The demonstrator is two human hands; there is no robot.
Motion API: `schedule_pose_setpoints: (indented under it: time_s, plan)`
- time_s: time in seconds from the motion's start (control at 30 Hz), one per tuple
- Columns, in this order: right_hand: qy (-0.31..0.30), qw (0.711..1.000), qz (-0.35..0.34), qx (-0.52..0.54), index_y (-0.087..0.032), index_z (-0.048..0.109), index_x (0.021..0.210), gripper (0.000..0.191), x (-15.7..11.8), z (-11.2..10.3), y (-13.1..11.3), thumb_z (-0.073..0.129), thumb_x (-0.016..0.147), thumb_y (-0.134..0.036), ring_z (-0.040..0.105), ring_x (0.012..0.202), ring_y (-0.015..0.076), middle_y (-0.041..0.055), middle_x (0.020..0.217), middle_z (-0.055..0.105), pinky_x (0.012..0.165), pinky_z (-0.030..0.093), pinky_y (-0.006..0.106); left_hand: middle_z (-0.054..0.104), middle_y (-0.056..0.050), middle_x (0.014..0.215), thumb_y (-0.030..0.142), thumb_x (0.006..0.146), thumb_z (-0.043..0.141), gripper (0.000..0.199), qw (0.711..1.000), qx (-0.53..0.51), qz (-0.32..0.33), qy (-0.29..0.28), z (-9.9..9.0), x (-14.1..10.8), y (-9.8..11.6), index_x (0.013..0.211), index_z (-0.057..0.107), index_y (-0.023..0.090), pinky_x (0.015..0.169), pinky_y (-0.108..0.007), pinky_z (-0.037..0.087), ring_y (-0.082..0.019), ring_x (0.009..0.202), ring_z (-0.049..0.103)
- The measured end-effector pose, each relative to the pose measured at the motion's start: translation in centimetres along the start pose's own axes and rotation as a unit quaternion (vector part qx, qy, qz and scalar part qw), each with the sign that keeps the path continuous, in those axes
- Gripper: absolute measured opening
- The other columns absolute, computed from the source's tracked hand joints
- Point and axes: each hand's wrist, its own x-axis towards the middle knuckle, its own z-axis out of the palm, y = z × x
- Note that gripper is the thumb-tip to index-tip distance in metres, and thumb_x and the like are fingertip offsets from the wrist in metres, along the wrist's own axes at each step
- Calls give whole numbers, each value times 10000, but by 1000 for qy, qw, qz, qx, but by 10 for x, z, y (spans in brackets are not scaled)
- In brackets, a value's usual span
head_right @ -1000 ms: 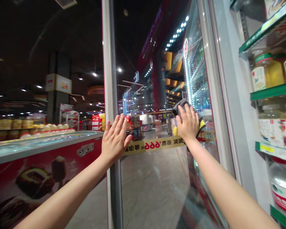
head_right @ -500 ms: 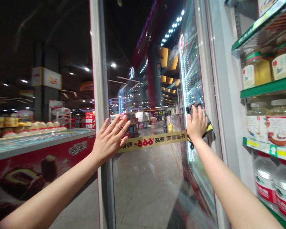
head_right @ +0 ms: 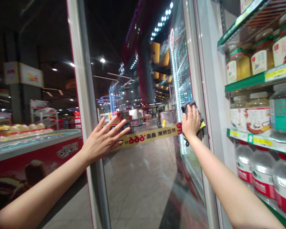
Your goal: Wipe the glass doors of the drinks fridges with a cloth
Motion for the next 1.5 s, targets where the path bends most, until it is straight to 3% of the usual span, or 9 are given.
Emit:
schedule_pose_setpoints:
  time_s: [0.13, 0.33, 0.57, 0.8, 1.07, 1.27, 1.33, 1.4, 1.5]
  plan:
    - [7, 1000, 7, 20, -204, 452, 1505, 547, -16, 4, 0, 345, 982, -322, 366, 1470, 296, 143, 1554, 461, 1148, 371, 508, 380, 53, 1613, 343, 949, 568, 605, 999, -32, 12, 23, 1, 2, -2, 1511, 381, 472, 1263, -603, 127, -291, 1531, 254]
    - [52, 994, 90, 33, -162, 518, 1454, 541, 51, 12, -9, 337, 952, -252, 448, 1402, 294, 169, 1515, 498, 1123, 391, 496, 408, 78, 1593, 508, 994, 432, 506, 995, -89, 7, 47, 1, 4, -5, 1497, 421, 453, 1255, -617, 128, -309, 1515, 298]
    - [27, 997, 69, 2, -219, 553, 1436, 499, -22, -8, 15, 387, 970, -285, 499, 1329, 272, 124, 1479, 547, 1095, 411, 449, 450, 76, 1568, 548, 994, 406, 491, 994, -97, -1, 55, 0, 6, -3, 1471, 460, 447, 1247, -629, 142, -304, 1507, 317]
    - [19, 994, 101, -33, -250, 546, 1445, 513, 18, -11, -1, 407, 952, -231, 533, 1232, 296, 98, 1481, 552, 1008, 451, 463, 406, 42, 1594, 493, 993, 458, 573, 997, -36, 25, 64, -5, 6, 1, 1545, 308, 458, 1240, -609, 183, -291, 1512, 298]
    - [-31, 999, -20, 2, -220, 608, 1384, 482, -42, -44, 39, 414, 943, -216, 585, 1176, 287, 134, 1389, 630, 987, 457, 450, 353, -5, 1617, 458, 1004, 479, 573, 998, 27, 34, 41, -11, 5, 5, 1552, 335, 377, 1248, -577, 182, -291, 1525, 265]
    - [82, 996, -16, -13, -286, 610, 1385, 468, 50, -53, 23, 455, 944, -276, 544, 1211, 321, 69, 1440, 603, 1047, 387, 536, 338, -2, 1629, 452, 995, 497, 569, 999, 31, 33, 28, -14, 5, 7, 1541, 371, 360, 1262, -573, 143, -291, 1530, 261]
    - [50, 998, -22, -35, -297, 600, 1396, 478, 76, -48, 18, 465, 937, -277, 526, 1231, 334, 65, 1447, 599, 1042, 386, 556, 342, 2, 1628, 437, 985, 517, 590, 999, 27, 31, 29, -16, 6, 9, 1548, 357, 365, 1267, -565, 135, -290, 1528, 270]
    - [-13, 998, -42, -53, -266, 567, 1431, 507, 76, -41, 22, 461, 935, -270, 496, 1282, 339, 74, 1474, 576, 1038, 402, 546, 346, 12, 1626, 420, 988, 512, 592, 999, 21, 26, 26, -17, 6, 10, 1553, 340, 378, 1269, -560, 138, -287, 1525, 280]
    - [-59, 992, -68, -84, -221, 475, 1505, 569, 33, -36, 45, 450, 938, -265, 426, 1372, 339, 75, 1544, 500, 1055, 406, 530, 342, 23, 1625, 418, 997, 490, 580, 999, 13, 20, 22, -17, 6, 10, 1554, 330, 394, 1269, -556, 141, -286, 1524, 282]
